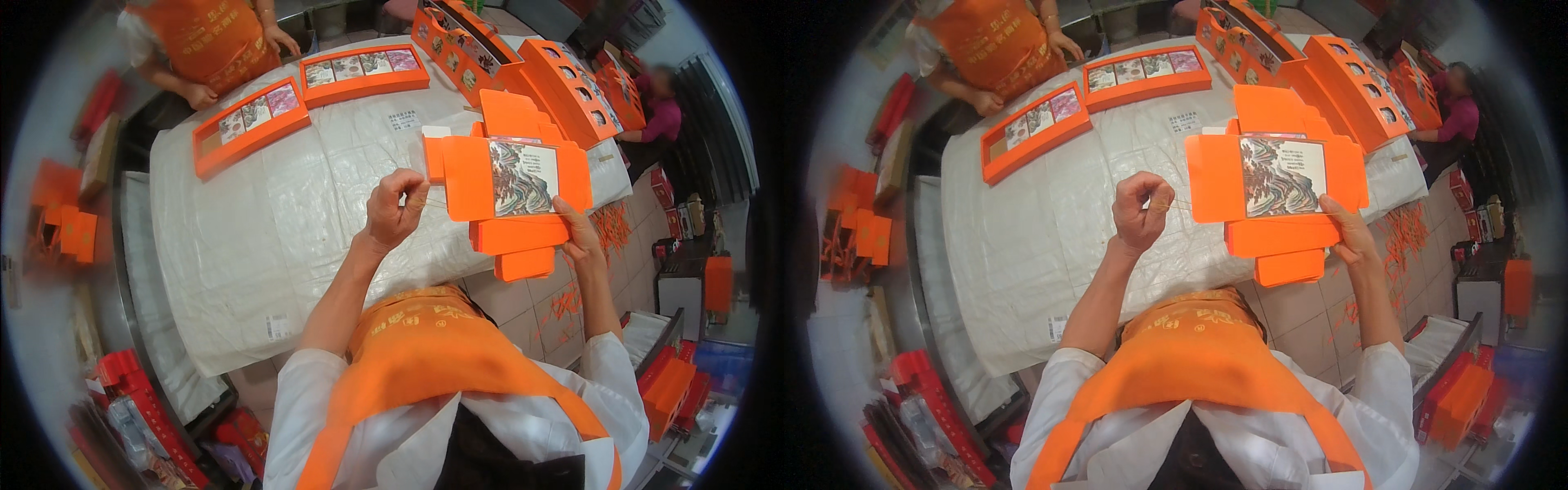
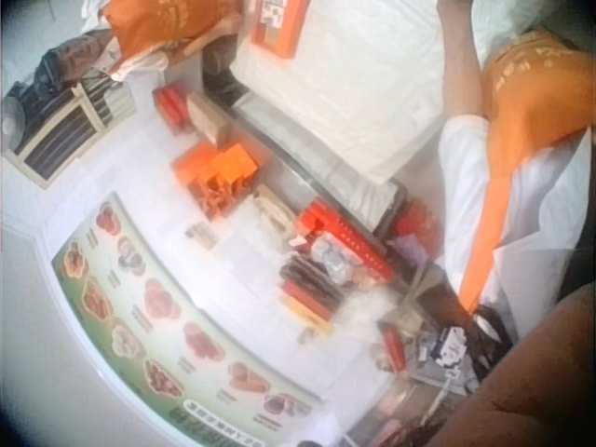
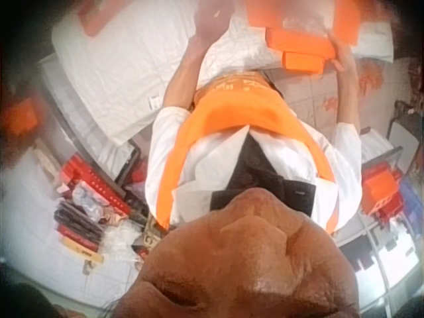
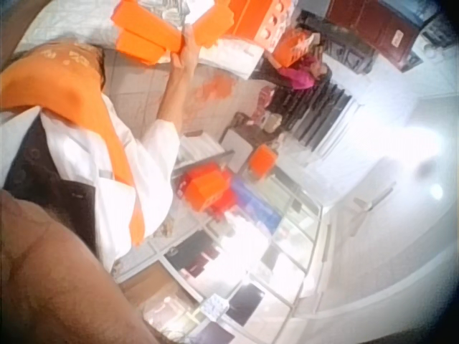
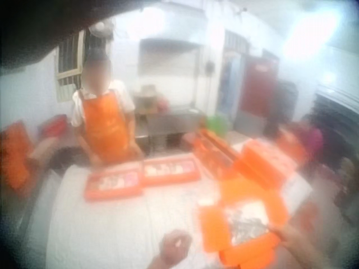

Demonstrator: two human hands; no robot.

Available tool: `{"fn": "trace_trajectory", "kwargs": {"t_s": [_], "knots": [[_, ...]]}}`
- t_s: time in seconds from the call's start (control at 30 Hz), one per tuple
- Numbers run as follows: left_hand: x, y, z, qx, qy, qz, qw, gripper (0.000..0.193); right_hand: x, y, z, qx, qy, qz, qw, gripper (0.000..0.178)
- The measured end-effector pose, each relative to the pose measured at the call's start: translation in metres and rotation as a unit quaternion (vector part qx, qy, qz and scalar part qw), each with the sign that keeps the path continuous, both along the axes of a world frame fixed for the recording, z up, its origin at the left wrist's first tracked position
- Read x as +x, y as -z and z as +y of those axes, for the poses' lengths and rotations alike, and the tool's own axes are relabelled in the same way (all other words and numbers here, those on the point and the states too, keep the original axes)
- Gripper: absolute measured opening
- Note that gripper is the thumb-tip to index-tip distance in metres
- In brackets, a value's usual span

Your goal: The person assembles orange cardboard boxes by folding flaps and tucking them into slots. They handle multiple flat-packed box components, fold them into shape, and place finished boxes on the table. The person also briefly walks to a shelf to retrieve items before returning to the assembly task.

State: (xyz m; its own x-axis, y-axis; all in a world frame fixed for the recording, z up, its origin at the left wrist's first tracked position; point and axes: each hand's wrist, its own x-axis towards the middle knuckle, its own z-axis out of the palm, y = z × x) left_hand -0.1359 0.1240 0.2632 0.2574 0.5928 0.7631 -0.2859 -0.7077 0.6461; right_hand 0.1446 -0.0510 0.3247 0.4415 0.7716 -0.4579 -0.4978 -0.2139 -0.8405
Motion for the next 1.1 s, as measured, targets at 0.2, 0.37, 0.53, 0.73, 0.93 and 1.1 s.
{"fn": "trace_trajectory", "kwargs": {"t_s": [0.2,0.37,0.53,0.73,0.93,1.1], "knots": [[-0.001,-0.027,-0.001,0.013,0.046,-0.018,0.999,0.017,0.000,0.004,-0.003,-0.005,0.012,-0.024,1.000,0.034],[0.000,-0.027,-0.001,0.112,0.055,0.015,0.992,0.021,-0.004,0.003,-0.002,-0.014,0.043,-0.029,0.999,0.039],[0.010,-0.020,0.006,-0.088,0.061,-0.015,0.994,0.017,-0.001,-0.005,-0.005,-0.033,-0.011,-0.087,0.996,0.045],[0.004,-0.034,0.004,-0.037,0.073,0.040,0.996,0.014,-0.009,-0.013,-0.032,0.055,-0.075,-0.120,0.988,0.053],[0.005,-0.057,0.007,0.016,0.214,0.078,0.974,0.020,-0.002,-0.024,-0.043,0.039,-0.044,-0.141,0.988,0.059],[-0.005,-0.065,0.012,-0.061,0.320,0.153,0.933,0.018,-0.002,-0.031,-0.043,0.026,-0.079,-0.164,0.983,0.059]]}}
